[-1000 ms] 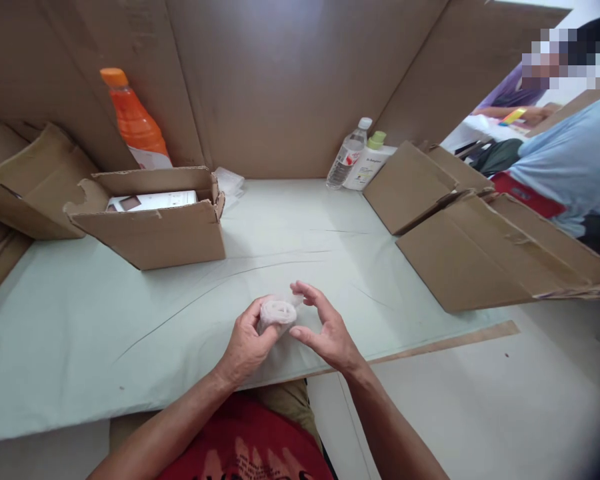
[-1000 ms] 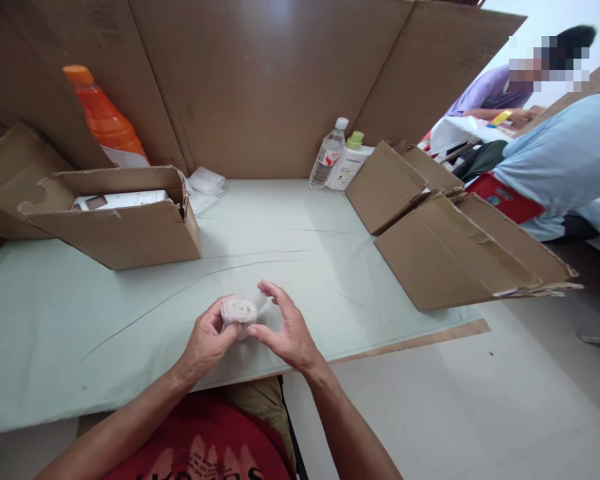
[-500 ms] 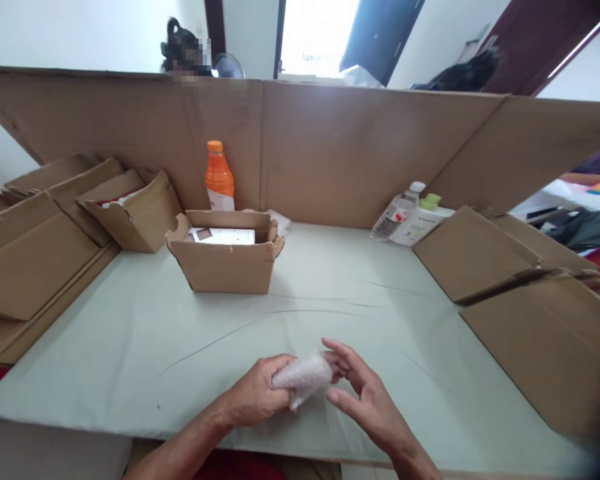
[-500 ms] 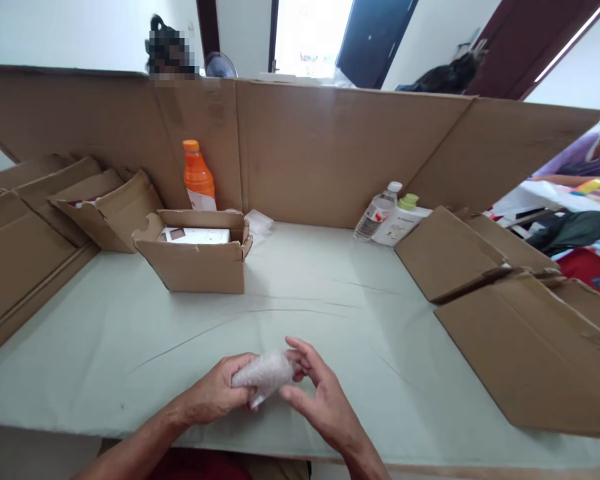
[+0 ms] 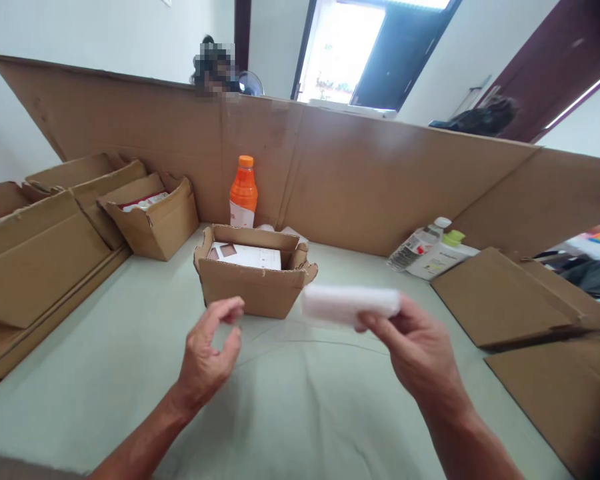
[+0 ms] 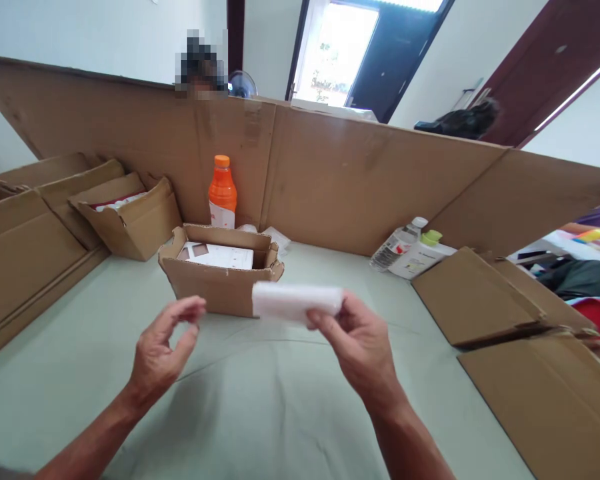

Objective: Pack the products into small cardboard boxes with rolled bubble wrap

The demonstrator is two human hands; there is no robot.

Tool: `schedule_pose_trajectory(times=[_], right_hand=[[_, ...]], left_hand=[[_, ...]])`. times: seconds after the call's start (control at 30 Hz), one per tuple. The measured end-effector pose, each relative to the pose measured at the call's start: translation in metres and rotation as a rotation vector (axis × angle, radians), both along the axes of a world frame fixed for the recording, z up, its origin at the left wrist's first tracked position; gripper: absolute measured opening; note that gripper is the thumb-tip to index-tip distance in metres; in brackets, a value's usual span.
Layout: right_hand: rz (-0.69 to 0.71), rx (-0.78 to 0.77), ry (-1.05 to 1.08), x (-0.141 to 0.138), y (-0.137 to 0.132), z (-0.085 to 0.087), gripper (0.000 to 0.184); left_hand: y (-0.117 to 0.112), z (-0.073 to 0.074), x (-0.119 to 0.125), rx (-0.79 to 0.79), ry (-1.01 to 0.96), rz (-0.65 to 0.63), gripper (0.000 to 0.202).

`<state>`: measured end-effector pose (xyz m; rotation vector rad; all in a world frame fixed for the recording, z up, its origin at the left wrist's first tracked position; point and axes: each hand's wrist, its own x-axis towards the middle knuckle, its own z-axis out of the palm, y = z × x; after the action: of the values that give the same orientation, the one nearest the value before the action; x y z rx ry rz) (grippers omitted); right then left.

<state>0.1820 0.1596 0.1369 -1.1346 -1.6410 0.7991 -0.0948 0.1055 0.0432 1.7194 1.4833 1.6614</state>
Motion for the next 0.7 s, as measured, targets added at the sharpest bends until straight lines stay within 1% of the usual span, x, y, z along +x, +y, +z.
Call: schedule_pose_trajectory(times=[0.03, 0.07, 0.1, 0.17, 0.2, 0.23, 0.3, 0.37, 0.4, 0.47, 0.5, 0.57, 0.63, 0.7], right_hand=[[-0.009, 0.034, 0.033, -0.011, 0.014, 0.011, 0.024], [-0.006, 0.057, 0.060, -0.022, 0.029, 0.019, 0.026], [0.009, 0.063, 0.079, -0.032, 0.044, 0.024, 0.029], [0.046, 0.043, 0.070, -0.049, 0.075, 0.027, 0.035], [0.041, 0.039, 0.021, -0.054, 0.089, 0.026, 0.035], [0.011, 0.045, -0.074, -0.058, 0.100, 0.025, 0.033], [-0.093, 0.076, -0.398, -0.061, 0.114, 0.024, 0.026], [-0.190, 0.079, -0.789, -0.066, 0.117, 0.028, 0.019], [-0.215, 0.056, -0.965, -0.071, 0.116, 0.032, 0.017], [-0.231, 0.002, -1.221, -0.086, 0.114, 0.040, 0.015], [-0.224, -0.015, -1.305, -0.094, 0.114, 0.044, 0.016], [-0.165, -0.050, -1.408, -0.110, 0.117, 0.052, 0.021], [-0.088, -0.110, -1.443, -0.119, 0.125, 0.057, 0.024], [-0.046, -0.184, -1.437, -0.121, 0.133, 0.059, 0.026]], left_hand=[[0.008, 0.001, -0.006, 0.129, 0.064, 0.125, 0.041], [0.016, 0.000, -0.010, 0.226, 0.112, 0.221, 0.044], [0.023, -0.005, -0.011, 0.289, 0.145, 0.287, 0.048], [0.033, -0.019, -0.010, 0.313, 0.176, 0.351, 0.051], [0.036, -0.028, -0.009, 0.288, 0.185, 0.361, 0.052], [0.038, -0.037, -0.007, 0.255, 0.193, 0.361, 0.051], [0.039, -0.050, -0.005, 0.198, 0.207, 0.342, 0.049], [0.038, -0.058, -0.005, 0.177, 0.211, 0.316, 0.049], [0.037, -0.060, -0.005, 0.175, 0.206, 0.309, 0.049], [0.037, -0.061, -0.005, 0.172, 0.190, 0.299, 0.049], [0.037, -0.061, -0.004, 0.167, 0.183, 0.297, 0.049], [0.038, -0.062, -0.004, 0.164, 0.180, 0.298, 0.048], [0.039, -0.063, -0.005, 0.168, 0.182, 0.303, 0.045], [0.040, -0.064, -0.006, 0.171, 0.181, 0.303, 0.043]])
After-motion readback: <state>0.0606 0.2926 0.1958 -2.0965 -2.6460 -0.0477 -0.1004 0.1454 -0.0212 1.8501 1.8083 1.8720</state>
